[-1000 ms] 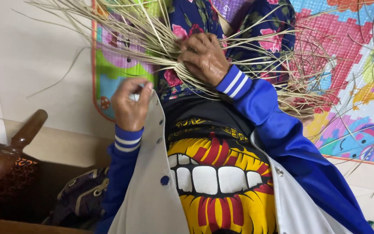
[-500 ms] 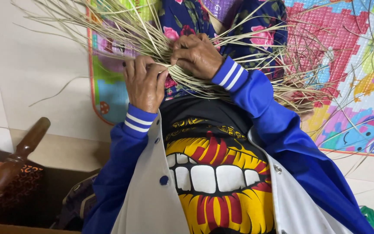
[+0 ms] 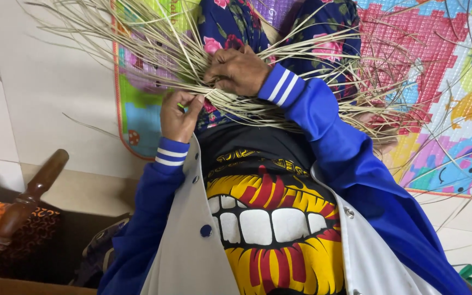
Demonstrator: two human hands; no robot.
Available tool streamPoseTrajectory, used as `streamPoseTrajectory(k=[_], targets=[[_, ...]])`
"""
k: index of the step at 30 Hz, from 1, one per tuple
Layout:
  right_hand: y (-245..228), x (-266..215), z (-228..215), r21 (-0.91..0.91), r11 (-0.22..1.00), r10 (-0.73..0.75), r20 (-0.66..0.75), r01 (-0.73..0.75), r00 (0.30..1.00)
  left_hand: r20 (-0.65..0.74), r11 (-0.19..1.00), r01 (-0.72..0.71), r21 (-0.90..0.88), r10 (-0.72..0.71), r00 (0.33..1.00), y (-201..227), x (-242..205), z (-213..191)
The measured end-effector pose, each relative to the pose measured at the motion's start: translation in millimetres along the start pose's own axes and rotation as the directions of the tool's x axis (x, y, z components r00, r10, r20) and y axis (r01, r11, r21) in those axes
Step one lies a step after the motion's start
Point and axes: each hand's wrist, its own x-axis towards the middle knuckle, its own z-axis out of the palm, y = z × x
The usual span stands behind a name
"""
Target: Weaving dried straw fibers together by hand to create a circular mat or base.
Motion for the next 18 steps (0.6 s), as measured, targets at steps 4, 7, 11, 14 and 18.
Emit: streamPoseTrajectory(k=[4,7,11,14,18], targets=[[6.2,5.4,5.7,-0.068,0.996,0.06,0.119,-0.052,0.991,0.008,1.0,-0.007,0.004,0.007,1.0,-7.5,-2.0,0.2],[7.6,6.8,12.0,-0.103,0.994,0.054,0.12,-0.042,0.991,0.0,0.997,0.05,-0.064,-0.05,0.999,-13.5,-7.5,4.1],[3.5,4.9,21.4,-0.251,0.968,-0.005,0.023,0.011,1.0,-0.042,0.987,0.072,-0.144,-0.078,0.996,-15.1,-10.8,11.9],[7.8,3.2,24.9,-0.228,0.973,-0.043,-0.024,0.037,0.999,0.0,0.973,0.096,-0.212,-0.098,0.995,-22.1,-10.6,13.0],[5.2,1.5,10.4,-0.083,0.996,0.034,0.035,-0.031,0.999,0.026,0.934,0.168,-0.317,-0.169,0.985,-27.3,-10.8,19.3]])
